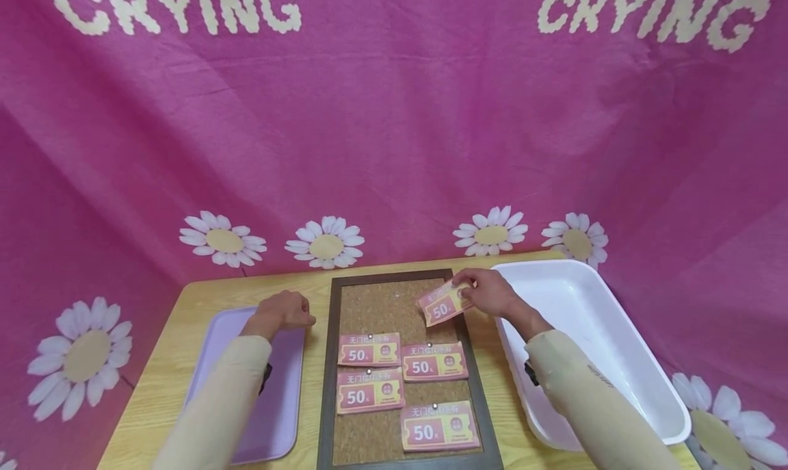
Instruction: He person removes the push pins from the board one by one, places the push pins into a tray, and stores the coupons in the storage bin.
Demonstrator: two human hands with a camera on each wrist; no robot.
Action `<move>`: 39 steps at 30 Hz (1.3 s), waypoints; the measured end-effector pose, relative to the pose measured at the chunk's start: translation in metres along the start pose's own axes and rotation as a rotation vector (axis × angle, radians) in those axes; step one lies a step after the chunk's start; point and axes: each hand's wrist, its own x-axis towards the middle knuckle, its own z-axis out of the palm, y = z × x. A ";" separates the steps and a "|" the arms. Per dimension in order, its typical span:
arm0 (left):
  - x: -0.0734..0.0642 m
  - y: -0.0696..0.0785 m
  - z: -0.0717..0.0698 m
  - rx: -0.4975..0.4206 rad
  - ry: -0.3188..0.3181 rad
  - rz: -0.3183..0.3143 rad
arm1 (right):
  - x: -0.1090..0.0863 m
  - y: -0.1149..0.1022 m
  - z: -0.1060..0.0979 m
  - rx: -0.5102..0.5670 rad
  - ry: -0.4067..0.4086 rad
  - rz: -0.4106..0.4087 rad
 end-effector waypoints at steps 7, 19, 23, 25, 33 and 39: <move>-0.007 -0.015 -0.001 -0.005 -0.015 -0.027 | 0.001 0.012 -0.009 0.038 0.018 0.032; -0.019 -0.037 0.000 -0.006 -0.028 -0.056 | -0.006 0.032 -0.029 0.077 0.044 0.115; -0.024 -0.043 0.002 -0.009 -0.037 -0.070 | -0.010 0.040 -0.032 0.098 0.042 0.138; -0.025 -0.045 0.003 -0.011 -0.043 -0.078 | -0.011 0.044 -0.033 0.104 0.041 0.152; -0.031 -0.052 0.006 -0.034 -0.060 -0.108 | -0.016 0.061 -0.038 0.117 0.047 0.176; -0.033 -0.055 0.005 -0.037 -0.059 -0.128 | -0.022 0.072 -0.045 0.134 0.056 0.205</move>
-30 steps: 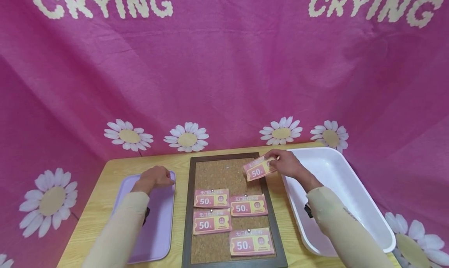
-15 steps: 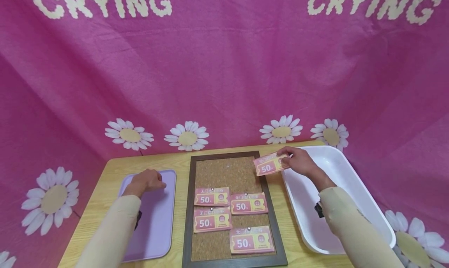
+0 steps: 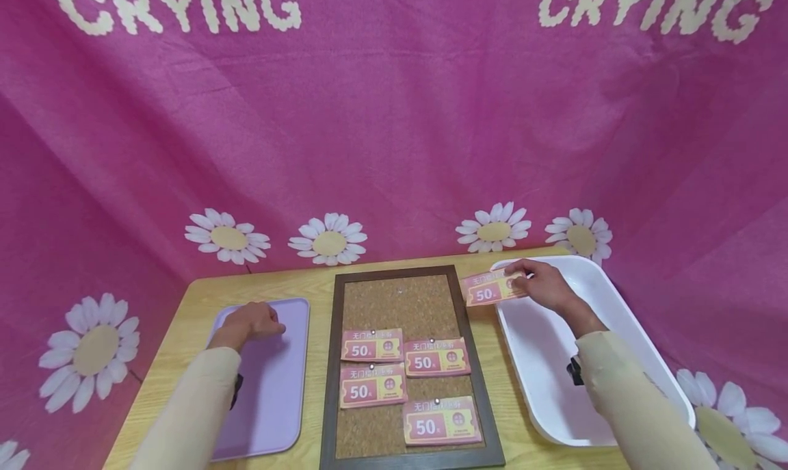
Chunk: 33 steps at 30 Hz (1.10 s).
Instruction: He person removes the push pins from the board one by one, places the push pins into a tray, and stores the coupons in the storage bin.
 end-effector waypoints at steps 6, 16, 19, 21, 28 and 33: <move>-0.003 -0.007 0.004 -0.017 0.006 -0.011 | -0.001 0.018 -0.007 0.029 -0.025 0.050; -0.009 -0.015 0.008 -0.027 0.001 -0.021 | -0.003 0.045 -0.013 0.055 -0.021 0.074; -0.011 -0.016 0.010 -0.026 0.009 -0.018 | -0.004 0.048 -0.012 0.068 -0.030 0.090; -0.012 -0.017 0.011 -0.022 0.017 -0.017 | -0.005 0.050 -0.011 0.073 -0.038 0.105; -0.013 -0.018 0.014 -0.030 0.017 -0.018 | -0.010 0.059 -0.010 0.087 -0.088 0.179; -0.012 -0.019 0.016 -0.038 0.023 -0.015 | -0.011 0.070 -0.009 0.093 -0.096 0.201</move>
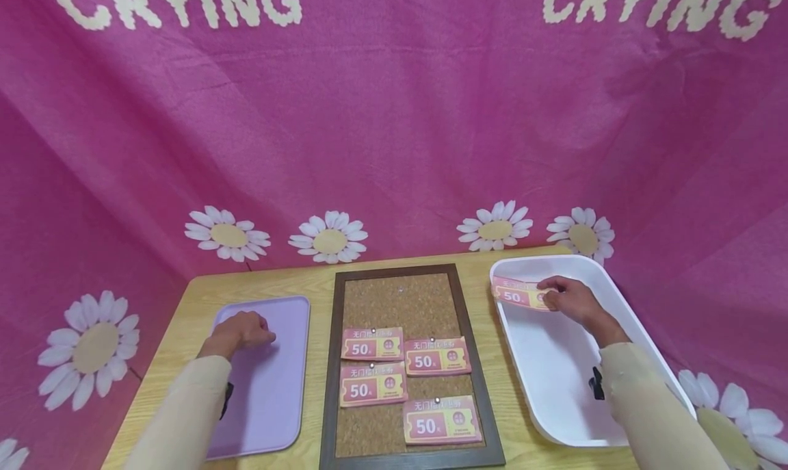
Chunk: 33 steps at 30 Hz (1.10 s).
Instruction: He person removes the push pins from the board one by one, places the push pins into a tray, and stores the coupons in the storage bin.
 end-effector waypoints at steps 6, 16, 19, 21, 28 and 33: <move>0.001 -0.005 0.005 -0.009 0.000 -0.004 | 0.003 0.018 0.005 -0.025 0.005 0.004; 0.000 -0.009 0.002 -0.016 -0.022 -0.032 | 0.003 0.036 0.009 -0.057 -0.048 0.105; -0.002 -0.010 0.004 -0.015 -0.021 -0.036 | 0.003 0.039 0.009 -0.078 -0.051 0.105; -0.003 -0.011 0.005 -0.007 -0.015 -0.035 | 0.002 0.041 0.009 -0.084 -0.054 0.103; -0.005 -0.017 0.010 0.003 -0.017 -0.031 | -0.001 0.048 0.010 -0.078 -0.070 0.121; -0.003 -0.020 0.015 -0.004 -0.043 -0.027 | -0.002 0.053 0.011 -0.082 -0.084 0.148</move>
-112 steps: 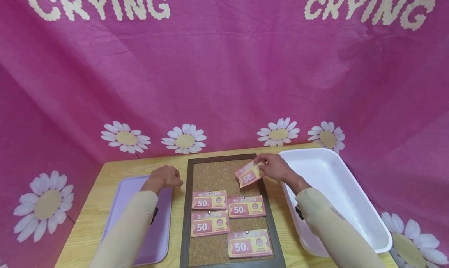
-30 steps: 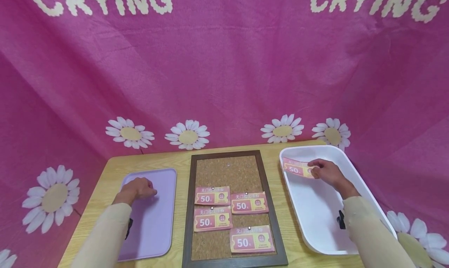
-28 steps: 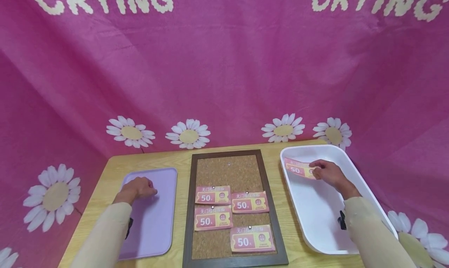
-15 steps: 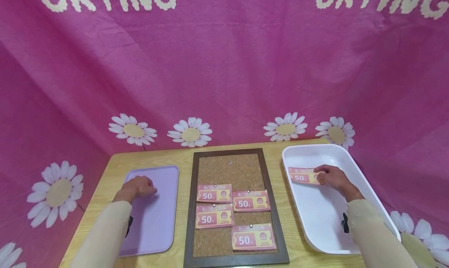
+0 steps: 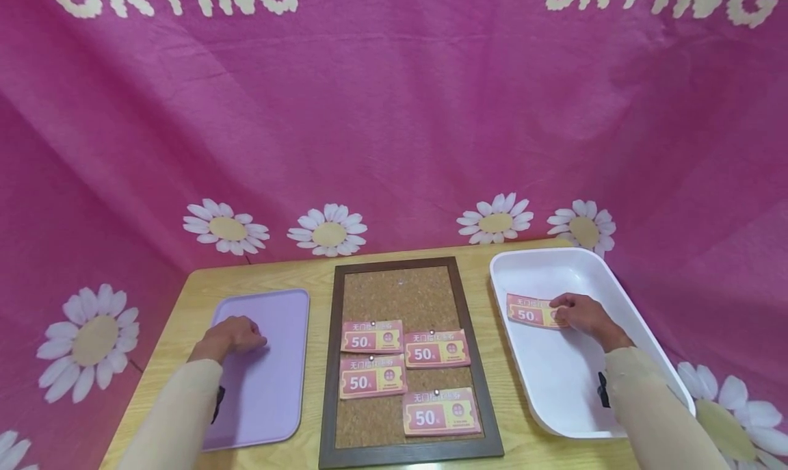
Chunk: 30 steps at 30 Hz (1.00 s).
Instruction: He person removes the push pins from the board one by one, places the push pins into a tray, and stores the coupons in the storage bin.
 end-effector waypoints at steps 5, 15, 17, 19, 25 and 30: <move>0.000 -0.002 0.003 -0.009 -0.011 -0.005 | 0.001 0.001 -0.001 -0.039 0.022 -0.007; -0.004 0.003 0.003 -0.013 -0.017 0.002 | -0.001 0.000 -0.004 -0.147 0.114 -0.061; -0.005 0.004 0.002 -0.025 -0.024 -0.011 | -0.001 -0.001 -0.004 -0.147 0.115 -0.050; -0.006 0.004 0.002 -0.032 -0.025 -0.016 | -0.001 -0.002 -0.005 -0.163 0.130 -0.054; -0.004 0.002 0.004 -0.034 -0.014 -0.019 | -0.002 -0.008 -0.006 -0.159 0.146 -0.048; -0.003 0.001 0.005 -0.051 -0.008 0.003 | -0.006 -0.013 -0.006 -0.146 0.141 -0.044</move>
